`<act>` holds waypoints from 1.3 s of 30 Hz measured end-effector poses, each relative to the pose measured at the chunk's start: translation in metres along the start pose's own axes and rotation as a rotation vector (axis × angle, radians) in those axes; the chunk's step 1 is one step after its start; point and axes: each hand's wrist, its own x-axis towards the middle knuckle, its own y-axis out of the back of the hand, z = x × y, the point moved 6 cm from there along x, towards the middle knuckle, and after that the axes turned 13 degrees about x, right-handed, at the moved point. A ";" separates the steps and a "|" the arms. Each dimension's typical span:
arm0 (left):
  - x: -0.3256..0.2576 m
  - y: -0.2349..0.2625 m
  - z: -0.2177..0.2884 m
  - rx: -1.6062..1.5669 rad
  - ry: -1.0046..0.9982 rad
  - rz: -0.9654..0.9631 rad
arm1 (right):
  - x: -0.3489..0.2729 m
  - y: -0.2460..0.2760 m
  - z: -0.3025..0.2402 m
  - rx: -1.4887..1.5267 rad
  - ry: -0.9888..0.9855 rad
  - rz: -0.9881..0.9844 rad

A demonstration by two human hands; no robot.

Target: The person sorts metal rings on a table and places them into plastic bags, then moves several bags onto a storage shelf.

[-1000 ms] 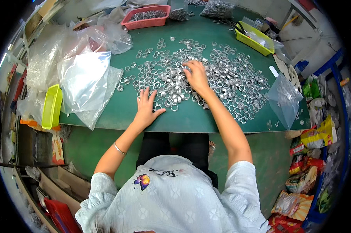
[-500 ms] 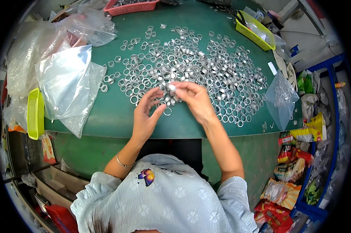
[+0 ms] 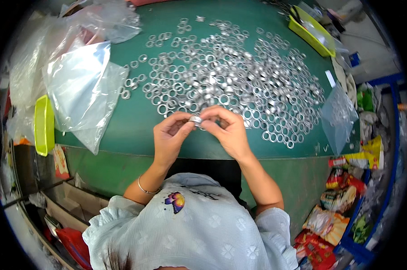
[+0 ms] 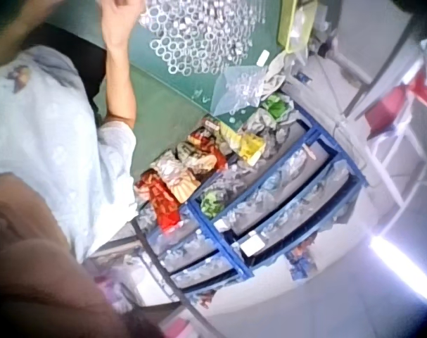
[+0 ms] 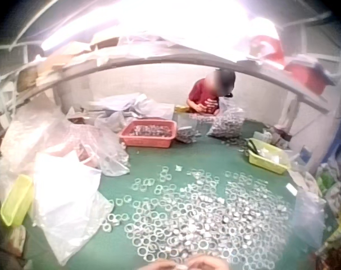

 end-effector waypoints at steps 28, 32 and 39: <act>-0.379 0.257 0.268 1.530 -0.148 1.760 | -0.033 -0.078 0.037 -0.654 0.632 -0.229; -0.500 0.255 0.369 1.701 -0.093 2.157 | -0.034 -0.077 0.037 -0.638 0.633 -0.235; -0.649 0.175 0.482 2.125 -0.337 2.808 | -0.038 -0.074 0.034 -0.714 0.813 -0.234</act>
